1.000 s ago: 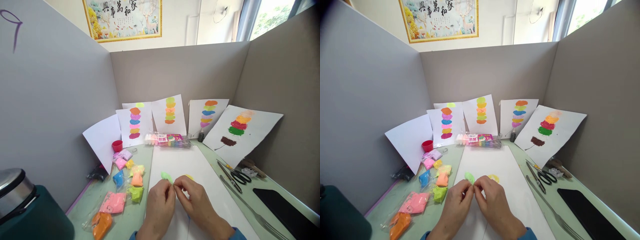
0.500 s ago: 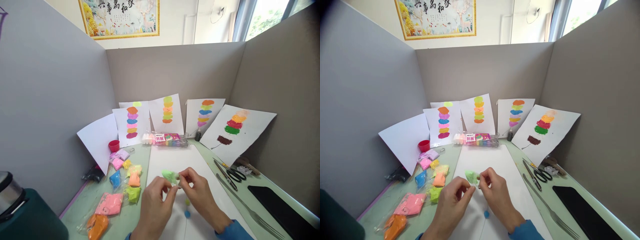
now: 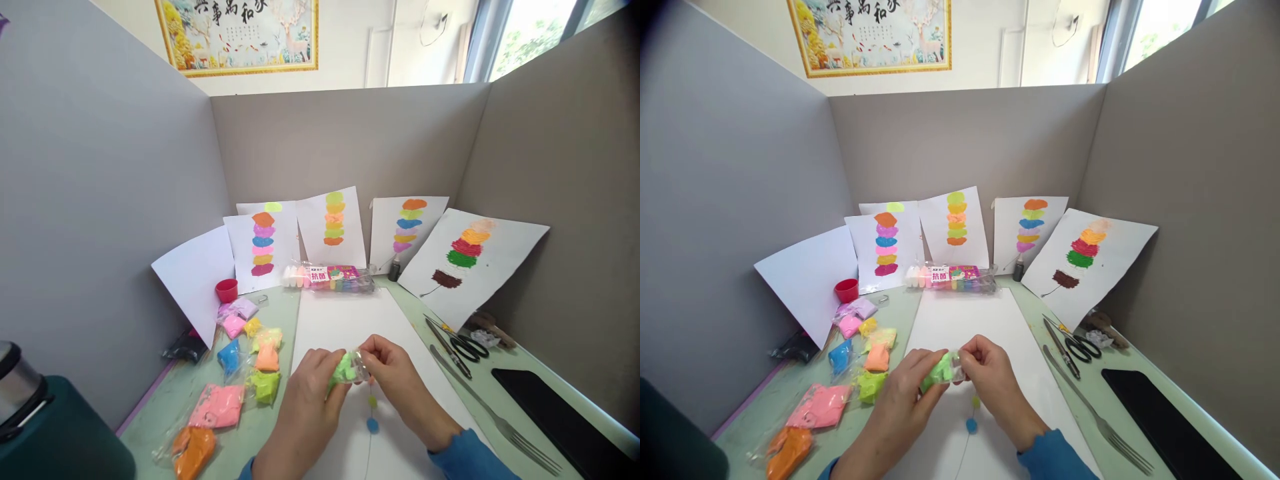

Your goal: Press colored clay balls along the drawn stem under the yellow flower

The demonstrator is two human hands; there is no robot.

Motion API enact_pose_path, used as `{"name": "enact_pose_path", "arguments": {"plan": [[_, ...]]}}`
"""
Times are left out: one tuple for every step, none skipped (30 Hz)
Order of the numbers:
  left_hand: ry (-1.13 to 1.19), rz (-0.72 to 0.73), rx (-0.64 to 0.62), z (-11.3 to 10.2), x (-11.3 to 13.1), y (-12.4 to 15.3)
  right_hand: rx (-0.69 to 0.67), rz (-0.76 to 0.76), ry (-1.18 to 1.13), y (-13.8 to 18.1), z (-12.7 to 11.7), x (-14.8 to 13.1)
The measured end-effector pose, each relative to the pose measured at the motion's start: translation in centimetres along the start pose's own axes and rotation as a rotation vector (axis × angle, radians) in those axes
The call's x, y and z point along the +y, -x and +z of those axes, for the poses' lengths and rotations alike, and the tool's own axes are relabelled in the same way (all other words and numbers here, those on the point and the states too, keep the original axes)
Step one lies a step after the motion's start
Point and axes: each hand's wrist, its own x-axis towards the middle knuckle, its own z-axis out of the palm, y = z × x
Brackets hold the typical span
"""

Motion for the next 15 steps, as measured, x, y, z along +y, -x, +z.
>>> {"name": "enact_pose_path", "arguments": {"plan": [[0.037,-0.015,-0.002,-0.1,0.0,-0.07,-0.018,0.008,-0.007,-0.05,-0.09,0.0],[0.068,-0.037,0.003,-0.16,-0.1,-0.12,-0.041,-0.004,-0.009,-0.06,-0.15,0.0],[0.094,-0.061,0.011,-0.19,-0.25,-0.13,-0.058,-0.038,-0.004,-0.03,-0.2,0.01],[0.117,-0.088,0.024,-0.18,-0.44,-0.11,-0.065,-0.092,0.014,0.03,-0.24,0.02],[0.137,-0.117,0.041,-0.17,-0.61,-0.07,-0.064,-0.16,0.044,0.11,-0.27,0.02],[0.154,-0.147,0.058,-0.15,-0.75,-0.01,-0.056,-0.231,0.085,0.2,-0.29,0.0],[0.17,-0.171,0.073,-0.14,-0.83,0.06,-0.047,-0.296,0.13,0.29,-0.31,-0.03],[0.182,-0.19,0.083,-0.14,-0.84,0.11,-0.044,-0.348,0.17,0.38,-0.32,-0.06],[0.19,-0.2,0.089,-0.16,-0.8,0.15,-0.048,-0.386,0.199,0.46,-0.32,-0.1],[0.195,-0.203,0.091,-0.18,-0.73,0.17,-0.052,-0.411,0.214,0.52,-0.32,-0.13],[0.197,-0.199,0.092,-0.2,-0.65,0.18,-0.052,-0.427,0.217,0.58,-0.3,-0.14],[0.197,-0.191,0.094,-0.22,-0.57,0.17,-0.052,-0.436,0.217,0.64,-0.26,-0.14],[0.195,-0.184,0.099,-0.22,-0.52,0.15,-0.052,-0.439,0.217,0.68,-0.23,-0.12],[0.195,-0.178,0.106,-0.21,-0.5,0.13,-0.055,-0.439,0.217,0.71,-0.18,-0.09],[0.195,-0.17,0.113,-0.18,-0.5,0.11,-0.059,-0.436,0.218,0.74,-0.14,-0.05]]}}
